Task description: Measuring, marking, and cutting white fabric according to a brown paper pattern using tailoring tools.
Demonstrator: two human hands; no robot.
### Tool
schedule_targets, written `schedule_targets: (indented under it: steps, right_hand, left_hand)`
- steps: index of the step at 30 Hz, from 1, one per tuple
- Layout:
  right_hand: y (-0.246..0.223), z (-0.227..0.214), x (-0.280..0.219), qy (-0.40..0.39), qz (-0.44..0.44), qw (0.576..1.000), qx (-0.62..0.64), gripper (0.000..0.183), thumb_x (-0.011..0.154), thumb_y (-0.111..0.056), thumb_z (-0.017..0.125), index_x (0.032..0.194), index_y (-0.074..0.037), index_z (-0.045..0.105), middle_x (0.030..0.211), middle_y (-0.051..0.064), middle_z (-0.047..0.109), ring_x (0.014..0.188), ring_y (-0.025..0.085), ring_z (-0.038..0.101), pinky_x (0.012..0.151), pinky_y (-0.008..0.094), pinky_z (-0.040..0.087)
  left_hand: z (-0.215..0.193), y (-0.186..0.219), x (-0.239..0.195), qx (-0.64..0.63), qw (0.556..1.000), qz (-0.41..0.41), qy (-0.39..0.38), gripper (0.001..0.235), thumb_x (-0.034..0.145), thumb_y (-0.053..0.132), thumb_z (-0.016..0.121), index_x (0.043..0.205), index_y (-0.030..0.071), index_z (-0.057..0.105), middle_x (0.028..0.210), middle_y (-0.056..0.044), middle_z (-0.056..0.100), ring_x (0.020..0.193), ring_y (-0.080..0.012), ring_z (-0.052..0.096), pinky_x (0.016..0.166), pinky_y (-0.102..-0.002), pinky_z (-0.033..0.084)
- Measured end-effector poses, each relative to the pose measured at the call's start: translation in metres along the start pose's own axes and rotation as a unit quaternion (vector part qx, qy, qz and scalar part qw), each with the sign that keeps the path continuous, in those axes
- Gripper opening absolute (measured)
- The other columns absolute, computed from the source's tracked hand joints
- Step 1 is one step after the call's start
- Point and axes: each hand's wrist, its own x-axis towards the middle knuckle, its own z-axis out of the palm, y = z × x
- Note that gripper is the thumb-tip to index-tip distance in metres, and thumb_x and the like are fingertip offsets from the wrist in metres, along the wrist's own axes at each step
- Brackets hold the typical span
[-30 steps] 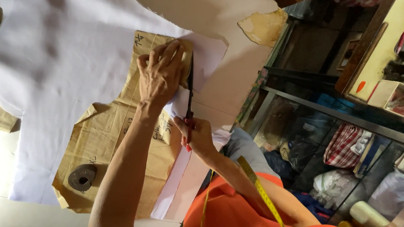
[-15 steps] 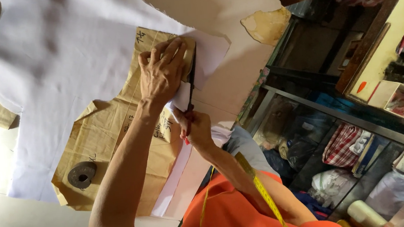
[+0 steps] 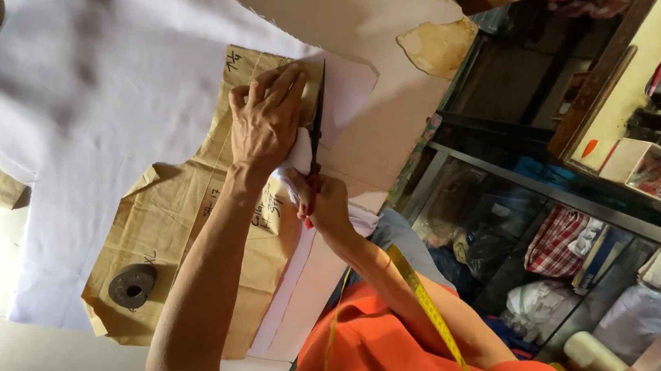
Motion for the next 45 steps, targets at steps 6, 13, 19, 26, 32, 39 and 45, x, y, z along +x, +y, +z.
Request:
schedule_targets:
  steps: [6, 13, 19, 26, 32, 39, 45]
  right_hand:
    - [-0.013, 0.001, -0.013, 0.001, -0.007, 1.0, 0.007, 0.047, 0.088, -0.033, 0.083, 0.067, -0.005, 0.051, 0.039, 0.01, 0.049, 0.031, 0.015, 0.051, 0.028, 0.024, 0.042]
    - [-0.019, -0.003, -0.005, -0.013, -0.007, 0.999, 0.03, 0.049, 0.091, -0.023, 0.077, 0.057, -0.007, 0.046, 0.037, 0.009, 0.047, 0.024, 0.017, 0.048, 0.023, 0.023, 0.038]
    - [-0.015, 0.002, 0.009, 0.003, -0.019, 0.999, 0.036, 0.038, 0.093, -0.016, 0.074, 0.065, -0.006, 0.05, 0.036, 0.009, 0.046, 0.026, 0.017, 0.049, 0.024, 0.024, 0.041]
    - [-0.012, -0.006, 0.01, -0.016, -0.052, 0.998, 0.016, 0.05, 0.092, -0.03, 0.079, 0.059, -0.005, 0.051, 0.036, 0.016, 0.047, 0.021, 0.019, 0.044, 0.02, 0.024, 0.034]
    - [-0.025, -0.058, 0.027, -0.07, 0.051, 0.996, 0.025, 0.041, 0.098, -0.027, 0.061, 0.064, -0.008, 0.048, 0.039, 0.004, 0.034, 0.027, 0.016, 0.039, 0.02, 0.029, 0.032]
    - [-0.075, -0.192, 0.087, -0.196, -0.024, 0.954, -0.225, 0.046, 0.093, -0.034, 0.078, 0.073, 0.003, 0.061, 0.047, 0.013, 0.05, 0.04, 0.024, 0.056, 0.038, 0.036, 0.049]
    - [-0.16, -0.201, 0.117, -0.34, -0.066, 0.85, -0.396, 0.056, 0.097, -0.046, 0.072, 0.057, -0.007, 0.066, 0.046, 0.008, 0.054, 0.044, 0.015, 0.054, 0.05, 0.025, 0.044]
  left_hand:
    - [-0.001, 0.001, 0.0, -0.004, 1.0, -0.007, -0.007, 0.035, 0.103, 0.029, 0.058, 0.136, 0.019, 0.065, 0.143, 0.003, 0.06, 0.131, -0.0194, 0.047, 0.095, -0.043, 0.035]
    - [0.004, -0.001, -0.002, -0.001, 1.0, -0.007, -0.005, 0.035, 0.105, 0.028, 0.054, 0.137, 0.02, 0.064, 0.143, 0.004, 0.059, 0.132, -0.0179, 0.047, 0.095, -0.041, 0.034]
    - [0.0, -0.001, 0.001, 0.005, 1.0, -0.003, 0.015, 0.033, 0.107, 0.028, 0.05, 0.135, 0.02, 0.066, 0.141, 0.004, 0.061, 0.131, -0.0183, 0.05, 0.095, -0.041, 0.036]
    - [-0.004, 0.004, 0.003, 0.001, 1.0, -0.005, 0.018, 0.034, 0.105, 0.031, 0.053, 0.134, 0.02, 0.066, 0.14, 0.003, 0.062, 0.129, -0.0202, 0.051, 0.093, -0.043, 0.035]
    - [0.009, -0.003, -0.003, 0.012, 1.0, 0.0, 0.008, 0.035, 0.1, 0.028, 0.057, 0.133, 0.019, 0.065, 0.14, -0.001, 0.059, 0.127, -0.021, 0.051, 0.094, -0.044, 0.038]
    - [0.003, 0.003, 0.001, 0.034, 0.998, -0.015, 0.059, 0.027, 0.098, 0.029, 0.058, 0.121, 0.02, 0.067, 0.13, -0.004, 0.056, 0.125, -0.0228, 0.053, 0.09, -0.041, 0.04]
    - [-0.013, 0.031, 0.01, 0.136, 0.987, -0.054, 0.065, 0.034, 0.091, 0.013, 0.061, 0.125, 0.015, 0.066, 0.129, -0.008, 0.062, 0.128, -0.0251, 0.054, 0.096, -0.044, 0.042]
